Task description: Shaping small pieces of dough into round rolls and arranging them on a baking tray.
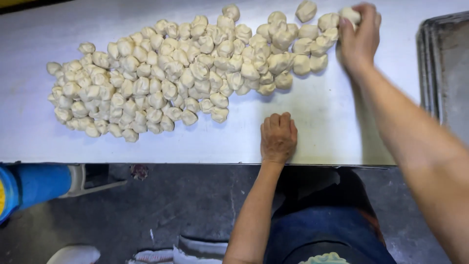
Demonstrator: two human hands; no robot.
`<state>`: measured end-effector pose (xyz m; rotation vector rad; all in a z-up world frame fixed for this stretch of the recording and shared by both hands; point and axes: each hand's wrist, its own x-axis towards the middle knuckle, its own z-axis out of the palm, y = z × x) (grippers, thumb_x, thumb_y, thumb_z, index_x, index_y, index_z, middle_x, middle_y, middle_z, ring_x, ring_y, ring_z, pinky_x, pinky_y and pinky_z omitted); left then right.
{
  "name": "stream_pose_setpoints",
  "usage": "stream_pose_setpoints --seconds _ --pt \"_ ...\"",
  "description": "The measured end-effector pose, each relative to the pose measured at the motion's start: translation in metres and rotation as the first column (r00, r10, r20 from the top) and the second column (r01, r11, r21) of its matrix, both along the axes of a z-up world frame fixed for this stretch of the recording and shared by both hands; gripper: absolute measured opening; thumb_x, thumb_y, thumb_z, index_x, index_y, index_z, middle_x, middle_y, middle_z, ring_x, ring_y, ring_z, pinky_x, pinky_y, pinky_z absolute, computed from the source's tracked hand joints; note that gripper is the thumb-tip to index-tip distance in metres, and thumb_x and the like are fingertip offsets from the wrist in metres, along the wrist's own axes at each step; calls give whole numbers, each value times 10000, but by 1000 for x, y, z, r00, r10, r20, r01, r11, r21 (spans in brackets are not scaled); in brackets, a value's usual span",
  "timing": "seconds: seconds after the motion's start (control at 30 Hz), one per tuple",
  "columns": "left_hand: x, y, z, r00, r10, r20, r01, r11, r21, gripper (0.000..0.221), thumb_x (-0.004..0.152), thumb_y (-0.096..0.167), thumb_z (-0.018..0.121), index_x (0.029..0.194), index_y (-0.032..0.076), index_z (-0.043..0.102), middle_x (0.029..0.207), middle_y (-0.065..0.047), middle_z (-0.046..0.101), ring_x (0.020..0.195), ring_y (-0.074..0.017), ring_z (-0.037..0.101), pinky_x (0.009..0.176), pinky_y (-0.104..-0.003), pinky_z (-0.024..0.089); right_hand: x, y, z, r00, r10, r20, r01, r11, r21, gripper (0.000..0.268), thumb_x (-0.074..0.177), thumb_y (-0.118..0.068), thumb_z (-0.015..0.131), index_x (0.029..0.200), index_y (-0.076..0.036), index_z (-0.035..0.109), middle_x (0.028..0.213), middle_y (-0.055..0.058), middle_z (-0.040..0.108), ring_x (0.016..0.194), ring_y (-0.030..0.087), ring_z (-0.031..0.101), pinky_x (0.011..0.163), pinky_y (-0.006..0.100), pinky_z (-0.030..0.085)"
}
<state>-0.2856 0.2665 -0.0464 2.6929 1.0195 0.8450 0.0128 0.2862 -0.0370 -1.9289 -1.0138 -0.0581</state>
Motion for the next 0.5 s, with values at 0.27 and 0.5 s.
stream_pose_setpoints --seconds 0.27,0.5 --pt "-14 -21 6 946 -237 221 238 971 23 575 1060 479 369 1447 76 508 1072 -159 581 874 -357 615 712 -445 503 -172 -169 -48 988 89 -125 -108 982 -158 422 968 -264 679 1294 -94 471 1022 277 571 989 562 597 845 605 512" --pt "-41 -30 34 886 -338 318 382 920 -86 312 1103 215 405 1219 -2 597 1027 -170 566 967 -399 608 862 -429 524 -150 -214 -5 981 183 -65 -193 961 -201 351 932 -227 739 1255 -131 642 1078 85 634 1035 368 668 870 437 571"
